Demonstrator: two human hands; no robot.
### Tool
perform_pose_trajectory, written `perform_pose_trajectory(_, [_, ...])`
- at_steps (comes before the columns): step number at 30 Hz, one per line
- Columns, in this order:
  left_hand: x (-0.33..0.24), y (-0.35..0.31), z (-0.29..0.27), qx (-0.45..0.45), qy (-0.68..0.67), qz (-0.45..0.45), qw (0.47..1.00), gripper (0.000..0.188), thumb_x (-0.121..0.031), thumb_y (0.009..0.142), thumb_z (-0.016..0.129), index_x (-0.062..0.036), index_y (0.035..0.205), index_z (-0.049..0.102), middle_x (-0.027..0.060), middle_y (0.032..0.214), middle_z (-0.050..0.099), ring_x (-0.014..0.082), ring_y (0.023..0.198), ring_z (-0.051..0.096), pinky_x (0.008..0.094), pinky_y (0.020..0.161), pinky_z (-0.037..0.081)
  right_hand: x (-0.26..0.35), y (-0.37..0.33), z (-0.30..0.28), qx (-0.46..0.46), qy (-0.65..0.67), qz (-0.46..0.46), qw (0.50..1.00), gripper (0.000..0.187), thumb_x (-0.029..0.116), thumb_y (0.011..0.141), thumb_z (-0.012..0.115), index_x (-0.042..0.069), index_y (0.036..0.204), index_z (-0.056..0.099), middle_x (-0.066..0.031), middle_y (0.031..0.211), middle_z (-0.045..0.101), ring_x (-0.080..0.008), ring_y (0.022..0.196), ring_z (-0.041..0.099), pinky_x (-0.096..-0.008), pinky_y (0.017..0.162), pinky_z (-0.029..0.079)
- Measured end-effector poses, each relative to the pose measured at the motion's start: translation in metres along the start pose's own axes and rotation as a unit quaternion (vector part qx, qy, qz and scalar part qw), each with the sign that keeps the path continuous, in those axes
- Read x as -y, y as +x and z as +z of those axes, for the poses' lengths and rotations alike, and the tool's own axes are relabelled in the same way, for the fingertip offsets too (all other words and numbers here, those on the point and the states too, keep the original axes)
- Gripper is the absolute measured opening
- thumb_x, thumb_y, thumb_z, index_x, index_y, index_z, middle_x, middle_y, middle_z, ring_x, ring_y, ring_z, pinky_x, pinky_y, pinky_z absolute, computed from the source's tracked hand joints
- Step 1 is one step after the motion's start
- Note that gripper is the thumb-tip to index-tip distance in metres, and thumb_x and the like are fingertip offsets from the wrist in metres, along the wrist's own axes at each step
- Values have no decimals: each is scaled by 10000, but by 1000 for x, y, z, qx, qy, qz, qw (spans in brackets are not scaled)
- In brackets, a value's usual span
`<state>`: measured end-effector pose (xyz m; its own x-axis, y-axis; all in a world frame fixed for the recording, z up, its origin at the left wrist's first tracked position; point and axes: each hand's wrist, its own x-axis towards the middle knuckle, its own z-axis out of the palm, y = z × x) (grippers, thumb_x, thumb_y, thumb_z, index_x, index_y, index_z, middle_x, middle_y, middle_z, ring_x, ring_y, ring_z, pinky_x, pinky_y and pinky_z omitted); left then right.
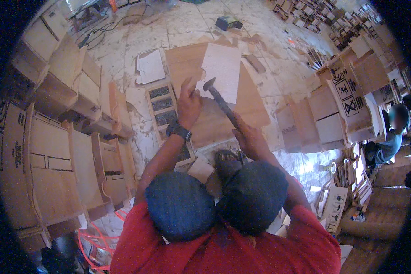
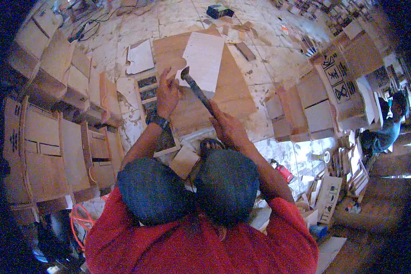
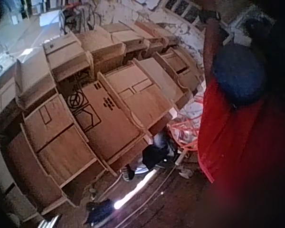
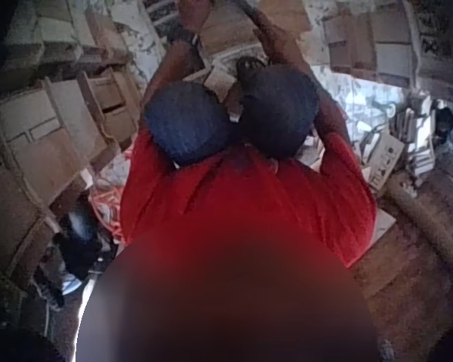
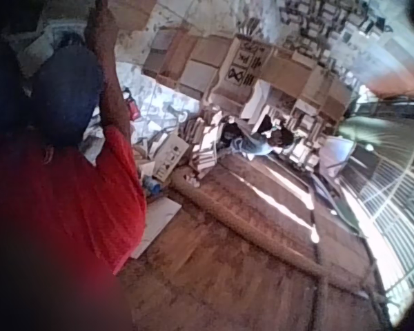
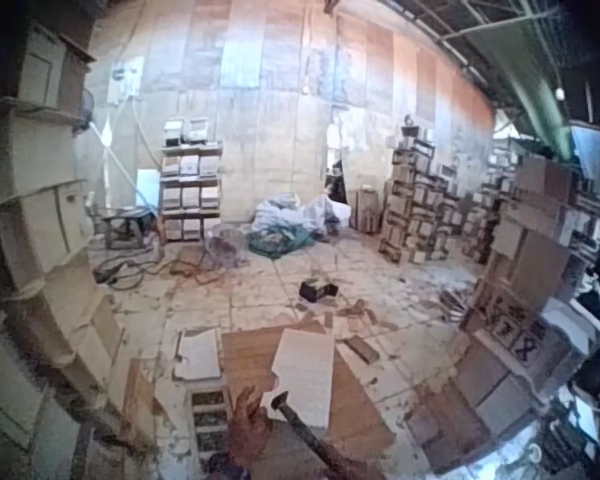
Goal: The person sits on the floor and uses a hammer to drive nails into a small wooden piece, repeatedly tapping and adjusting the piece to secure it.
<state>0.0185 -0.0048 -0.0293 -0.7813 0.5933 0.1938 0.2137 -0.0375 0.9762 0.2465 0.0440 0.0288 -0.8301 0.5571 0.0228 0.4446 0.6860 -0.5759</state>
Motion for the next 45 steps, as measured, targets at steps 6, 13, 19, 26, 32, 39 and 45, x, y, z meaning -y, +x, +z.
perform_pose_trajectory(6, [-2,-3,-2,-13,69,42,997,506,-143,882,555,-107,1362,397,253,1077,641,323,902,656,388,752,517,-2,-9,4,-66,27,-29,997,580,191,937,523,141,1459,274,-281,1043,603,-456,940,596,-483,786,485])
perform_pose_trajectory(13, [-8,-5,-5,11,2,7,1000,528,-112,875,586,-72,1364,391,211,1157,628,270,934,651,346,800,518,-15,-16,21,-60,99,90,989,603,168,923,559,149,1463,291,-180,735,605,-330,671,612,-392,618,470])
perform_pose_trajectory(19, [5,-47,2,-65,59,9,996,465,-120,858,631,-51,1294,483,166,1128,631,244,988,620,335,834,508,-29,-16,27,-114,137,93,979,566,153,930,540,131,1452,324,-102,699,579,-178,613,557,-341,576,450])
perform_pose_trajectory(26, [25,-59,12,-8,-51,-7,999,196,-135,851,659,-7,1000,656,105,988,642,204,904,606,313,782,489,-34,-14,35,-129,128,76,981,572,135,931,529,124,1458,309,-93,696,577,-165,601,550,-323,563,448])
perform_pose_trajectory(32, [16,-57,9,-29,9,49,998,197,-201,916,607,-18,986,627,47,843,621,106,778,546,274,709,468,-34,-14,36,-91,149,115,978,607,160,934,540,124,1474,267,-82,661,571,-191,573,558,-344,553,458])
perform_pose_trajectory(39, [12,-50,10,-20,-12,-32,999,226,-223,913,617,-28,838,529,10,722,472,104,677,434,279,616,404,-31,-15,36,-95,157,95,978,616,181,938,542,132,1480,253,-97,669,583,-207,587,581,-359,556,460])
perform_pose_trajectory(45, [7,-47,11,-10,-53,-1,999,234,-238,923,593,-34,825,532,29,697,496,131,656,447,300,611,408,-29,-11,36,-80,137,108,981,613,192,941,538,139,1481,253,-100,667,584,-204,588,580,-356,563,465])
